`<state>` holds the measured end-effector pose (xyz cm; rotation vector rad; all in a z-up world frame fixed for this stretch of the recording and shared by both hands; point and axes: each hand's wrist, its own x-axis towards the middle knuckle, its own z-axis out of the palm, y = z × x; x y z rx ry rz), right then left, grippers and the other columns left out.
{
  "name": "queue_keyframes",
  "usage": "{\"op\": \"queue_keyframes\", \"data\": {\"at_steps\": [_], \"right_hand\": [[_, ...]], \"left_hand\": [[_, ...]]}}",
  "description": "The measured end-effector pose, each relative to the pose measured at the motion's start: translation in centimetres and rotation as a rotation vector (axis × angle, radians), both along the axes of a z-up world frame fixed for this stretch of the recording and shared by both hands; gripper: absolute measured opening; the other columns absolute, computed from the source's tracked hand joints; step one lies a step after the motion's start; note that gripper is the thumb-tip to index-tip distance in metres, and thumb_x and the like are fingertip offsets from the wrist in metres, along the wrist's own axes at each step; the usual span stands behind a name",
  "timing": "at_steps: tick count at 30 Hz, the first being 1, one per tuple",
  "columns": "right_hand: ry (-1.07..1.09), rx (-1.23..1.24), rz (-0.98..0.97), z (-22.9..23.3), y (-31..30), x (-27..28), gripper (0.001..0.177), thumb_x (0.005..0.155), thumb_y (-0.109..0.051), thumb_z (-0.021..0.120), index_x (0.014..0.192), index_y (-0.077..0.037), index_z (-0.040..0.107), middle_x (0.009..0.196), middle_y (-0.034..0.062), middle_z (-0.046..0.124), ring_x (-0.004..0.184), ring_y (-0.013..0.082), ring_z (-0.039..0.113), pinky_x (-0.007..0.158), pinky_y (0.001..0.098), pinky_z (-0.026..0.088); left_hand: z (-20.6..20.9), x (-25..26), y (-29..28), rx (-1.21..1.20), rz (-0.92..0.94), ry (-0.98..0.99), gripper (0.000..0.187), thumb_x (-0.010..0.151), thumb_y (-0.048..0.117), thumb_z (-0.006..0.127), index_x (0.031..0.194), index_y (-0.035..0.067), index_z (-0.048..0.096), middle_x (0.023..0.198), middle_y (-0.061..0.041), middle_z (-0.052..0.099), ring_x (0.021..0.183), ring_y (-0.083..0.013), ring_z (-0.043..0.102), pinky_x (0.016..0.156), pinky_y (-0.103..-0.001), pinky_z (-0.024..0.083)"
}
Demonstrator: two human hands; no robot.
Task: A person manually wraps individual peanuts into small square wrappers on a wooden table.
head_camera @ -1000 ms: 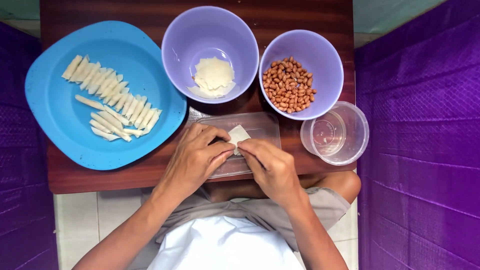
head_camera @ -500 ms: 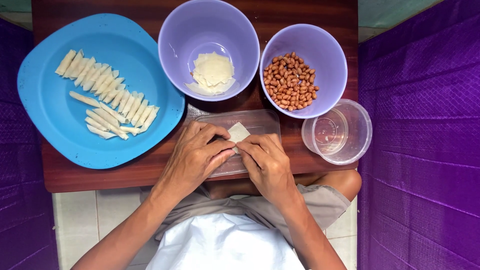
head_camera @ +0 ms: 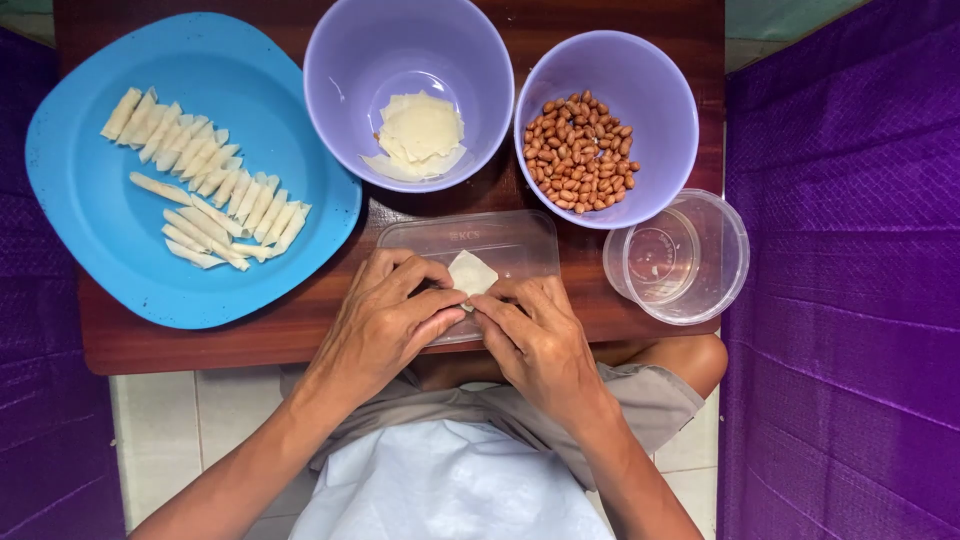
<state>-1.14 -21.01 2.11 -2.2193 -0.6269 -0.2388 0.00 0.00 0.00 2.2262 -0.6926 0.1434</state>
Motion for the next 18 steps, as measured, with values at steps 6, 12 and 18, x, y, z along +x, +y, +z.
{"op": "queue_keyframes", "data": {"at_steps": [6,12,18], "right_hand": [[-0.006,-0.004,-0.009,-0.6,-0.1,0.0,0.013,0.09,-0.006,0.077,0.102,-0.008,0.078,0.096,0.0085,0.068,0.087,0.028,0.065,0.076,0.0362,0.057],[0.007,-0.019,-0.04,-0.7,0.3,0.0,0.01,0.092,-0.006,0.075,0.1,-0.009,0.078,0.092,0.0072,0.067,0.084,0.0266,0.064,0.073,0.0346,0.057],[-0.018,-0.036,-0.066,-0.3,0.8,0.1,0.006,0.093,-0.007,0.074,0.097,-0.009,0.078,0.087,0.0062,0.065,0.079,0.0248,0.062,0.069,0.0328,0.055]], "left_hand": [[-0.6,-0.3,-0.3,0.004,0.025,-0.048,0.007,0.097,0.019,0.069,0.094,0.016,0.075,0.103,-0.003,0.063,0.105,-0.0296,0.057,0.083,-0.04,0.048],[-0.6,-0.2,-0.4,-0.009,0.043,-0.066,0.007,0.096,0.019,0.07,0.092,0.016,0.074,0.101,-0.002,0.063,0.104,-0.029,0.058,0.085,-0.04,0.048],[-0.6,-0.4,-0.4,-0.044,0.062,-0.059,0.006,0.097,0.019,0.071,0.097,0.016,0.075,0.102,-0.002,0.064,0.103,-0.0284,0.059,0.085,-0.039,0.049]]}}
